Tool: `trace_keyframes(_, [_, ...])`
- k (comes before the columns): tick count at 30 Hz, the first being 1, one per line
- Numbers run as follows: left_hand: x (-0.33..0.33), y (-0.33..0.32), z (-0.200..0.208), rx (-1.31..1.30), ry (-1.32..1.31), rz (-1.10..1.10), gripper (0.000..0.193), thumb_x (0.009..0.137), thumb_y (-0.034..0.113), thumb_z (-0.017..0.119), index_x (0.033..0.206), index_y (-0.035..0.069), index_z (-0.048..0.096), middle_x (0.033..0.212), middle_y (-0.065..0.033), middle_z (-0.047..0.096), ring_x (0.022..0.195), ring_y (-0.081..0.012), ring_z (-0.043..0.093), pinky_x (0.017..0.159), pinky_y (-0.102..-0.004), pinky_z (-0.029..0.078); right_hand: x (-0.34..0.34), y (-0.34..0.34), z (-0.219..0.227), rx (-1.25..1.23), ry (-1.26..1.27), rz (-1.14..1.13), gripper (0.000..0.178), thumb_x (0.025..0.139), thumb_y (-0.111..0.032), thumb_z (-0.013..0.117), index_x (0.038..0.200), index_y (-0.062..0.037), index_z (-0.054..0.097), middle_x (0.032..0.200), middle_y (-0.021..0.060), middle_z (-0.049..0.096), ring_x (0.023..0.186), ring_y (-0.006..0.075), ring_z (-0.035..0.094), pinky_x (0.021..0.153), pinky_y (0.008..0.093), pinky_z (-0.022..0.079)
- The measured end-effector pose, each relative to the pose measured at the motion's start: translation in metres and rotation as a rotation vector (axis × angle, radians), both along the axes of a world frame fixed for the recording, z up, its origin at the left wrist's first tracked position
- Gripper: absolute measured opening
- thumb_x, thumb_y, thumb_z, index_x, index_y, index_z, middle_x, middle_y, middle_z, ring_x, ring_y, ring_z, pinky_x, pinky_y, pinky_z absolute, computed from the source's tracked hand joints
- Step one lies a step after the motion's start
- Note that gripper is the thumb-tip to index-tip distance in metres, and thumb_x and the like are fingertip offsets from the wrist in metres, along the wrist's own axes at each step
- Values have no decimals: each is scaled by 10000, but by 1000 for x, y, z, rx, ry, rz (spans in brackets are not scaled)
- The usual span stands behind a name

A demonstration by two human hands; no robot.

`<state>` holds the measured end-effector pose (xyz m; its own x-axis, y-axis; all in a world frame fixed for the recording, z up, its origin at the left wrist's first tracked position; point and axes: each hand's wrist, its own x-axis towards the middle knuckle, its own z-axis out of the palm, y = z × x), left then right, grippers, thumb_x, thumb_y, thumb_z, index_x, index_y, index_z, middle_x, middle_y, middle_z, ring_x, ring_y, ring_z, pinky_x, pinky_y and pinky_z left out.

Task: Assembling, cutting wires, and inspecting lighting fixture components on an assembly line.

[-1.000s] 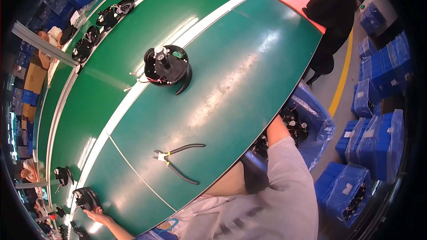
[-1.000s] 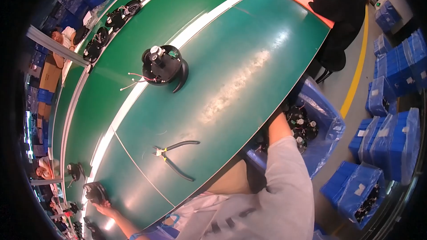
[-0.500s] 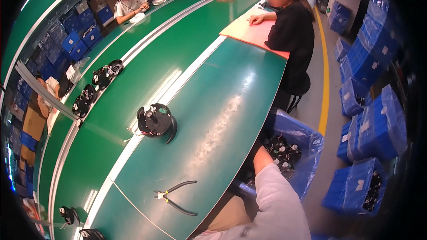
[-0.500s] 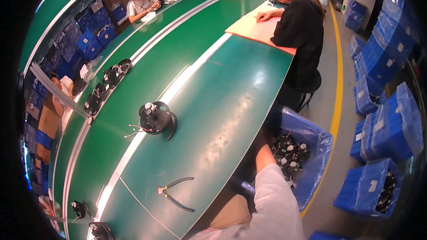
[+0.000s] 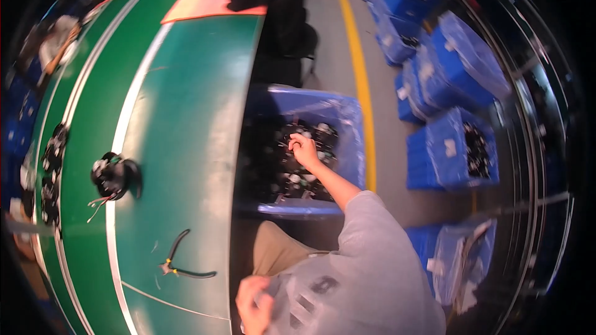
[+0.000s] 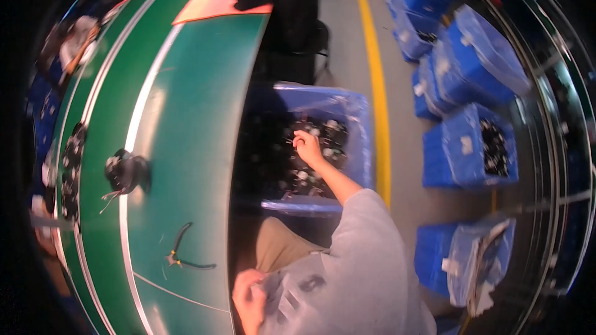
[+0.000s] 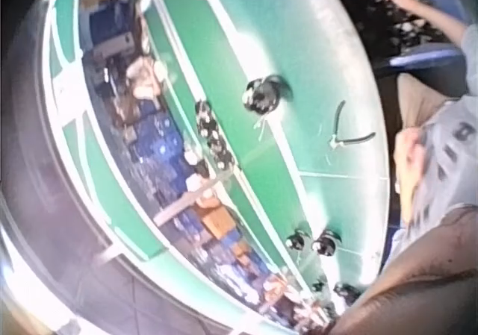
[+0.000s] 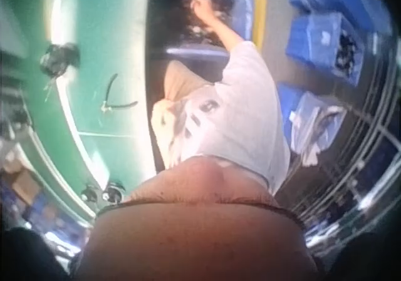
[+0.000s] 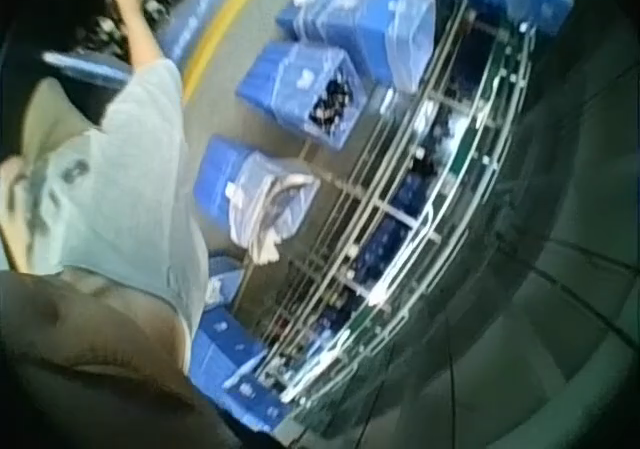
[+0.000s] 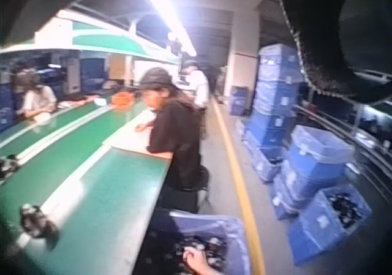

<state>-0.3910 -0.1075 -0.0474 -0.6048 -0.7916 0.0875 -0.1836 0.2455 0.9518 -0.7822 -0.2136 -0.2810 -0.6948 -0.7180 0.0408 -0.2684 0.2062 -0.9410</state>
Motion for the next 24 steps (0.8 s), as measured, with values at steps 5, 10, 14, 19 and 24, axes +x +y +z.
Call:
trace_keyframes(5, [10,3,-79,1279,770,381,304,952,288,562,1142,51,568,1063,-56,624,943,-173,587,747,-261,467,-64,210,38,-211,25,-361,261,841,111,424,972,30,635,714,24,595,668,90,555,625,242,462])
trace_keyframes(10, [28,1,-88,734,672,655,358,909,100,626,1244,16,528,1284,-118,531,1190,-252,508,730,-244,500,-73,472,93,340,784,-1055,303,721,44,499,927,-87,678,766,68,673,746,270,646,712,379,505])
trace_keyframes(14, [35,-9,-101,959,993,611,278,909,70,623,1173,6,566,1222,-122,564,1128,-253,563,675,-252,496,-23,657,122,954,887,-1307,505,747,-83,546,1250,-66,502,1305,138,488,1214,337,463,973,434,401])
trace_keyframes(19, [37,-7,-95,861,1023,512,92,905,33,618,995,12,625,955,-86,634,915,-202,615,572,-240,412,24,767,90,1351,395,-1472,721,756,-438,639,1346,-75,439,1437,134,406,1328,335,374,1043,528,323])
trace_keyframes(24, [40,3,-103,850,1009,484,101,886,3,627,979,28,598,914,-70,643,828,-172,627,565,-223,419,28,750,123,1490,270,-1177,451,782,-340,648,1208,-222,559,1062,145,675,989,368,649,837,514,513])
